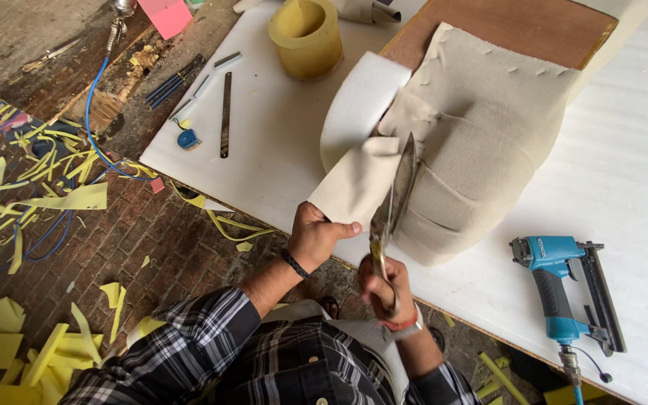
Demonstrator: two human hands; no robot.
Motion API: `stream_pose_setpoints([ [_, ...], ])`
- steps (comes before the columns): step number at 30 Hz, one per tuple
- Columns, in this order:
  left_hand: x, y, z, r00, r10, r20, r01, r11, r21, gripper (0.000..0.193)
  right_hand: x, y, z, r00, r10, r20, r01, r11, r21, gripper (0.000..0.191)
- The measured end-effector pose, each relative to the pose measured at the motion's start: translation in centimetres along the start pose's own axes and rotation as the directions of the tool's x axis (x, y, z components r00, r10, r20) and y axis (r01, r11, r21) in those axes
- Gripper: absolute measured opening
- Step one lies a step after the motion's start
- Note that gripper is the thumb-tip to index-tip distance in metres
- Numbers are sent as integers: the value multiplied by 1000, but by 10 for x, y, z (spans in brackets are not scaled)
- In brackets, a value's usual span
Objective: The person stretches a tufted beige fabric panel over a wooden furniture frame and staples it in place using a pneumatic staple gun, pressing the fabric flat with their hand between staples. They then flip the frame over, reposition it on the worktable, and begin sawing a piece of yellow foam placed on the frame.
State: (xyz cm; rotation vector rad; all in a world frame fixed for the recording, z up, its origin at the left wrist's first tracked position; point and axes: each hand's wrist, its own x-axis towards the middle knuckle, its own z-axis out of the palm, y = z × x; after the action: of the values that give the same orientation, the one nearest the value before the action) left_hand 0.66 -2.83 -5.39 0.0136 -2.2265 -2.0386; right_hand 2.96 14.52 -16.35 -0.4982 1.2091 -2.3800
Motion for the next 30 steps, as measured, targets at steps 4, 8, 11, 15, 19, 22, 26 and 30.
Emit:
stream_pose_setpoints([
  [4,-5,12,-6,997,-48,55,47,999,25,27,-31,-9,-2,998,50,-43,-50,999,-9,59],
  [8,2,39,-15,977,123,175,-145,983,117,66,-53,-17,8,993,120,-18,-118,991,62,57],
  [11,14,63,-12,962,181,207,-195,980,49,86,-81,-19,15,983,177,-57,-176,984,14,56],
  [15,38,78,17,898,416,146,-440,827,350,66,-104,-20,8,967,227,-118,-234,971,-51,54],
  [19,27,80,32,976,206,74,-218,900,378,20,-97,-26,4,988,152,-28,-154,981,-117,54],
  [22,17,81,32,957,290,20,-279,900,335,16,-78,-33,14,998,59,29,-58,998,-23,58],
  [26,17,81,31,981,193,-21,-177,932,316,15,-36,-32,35,998,-57,-11,58,977,207,67],
  [30,17,80,30,974,225,-12,-209,923,324,15,-10,-22,49,988,-102,-114,137,921,365,68],
])
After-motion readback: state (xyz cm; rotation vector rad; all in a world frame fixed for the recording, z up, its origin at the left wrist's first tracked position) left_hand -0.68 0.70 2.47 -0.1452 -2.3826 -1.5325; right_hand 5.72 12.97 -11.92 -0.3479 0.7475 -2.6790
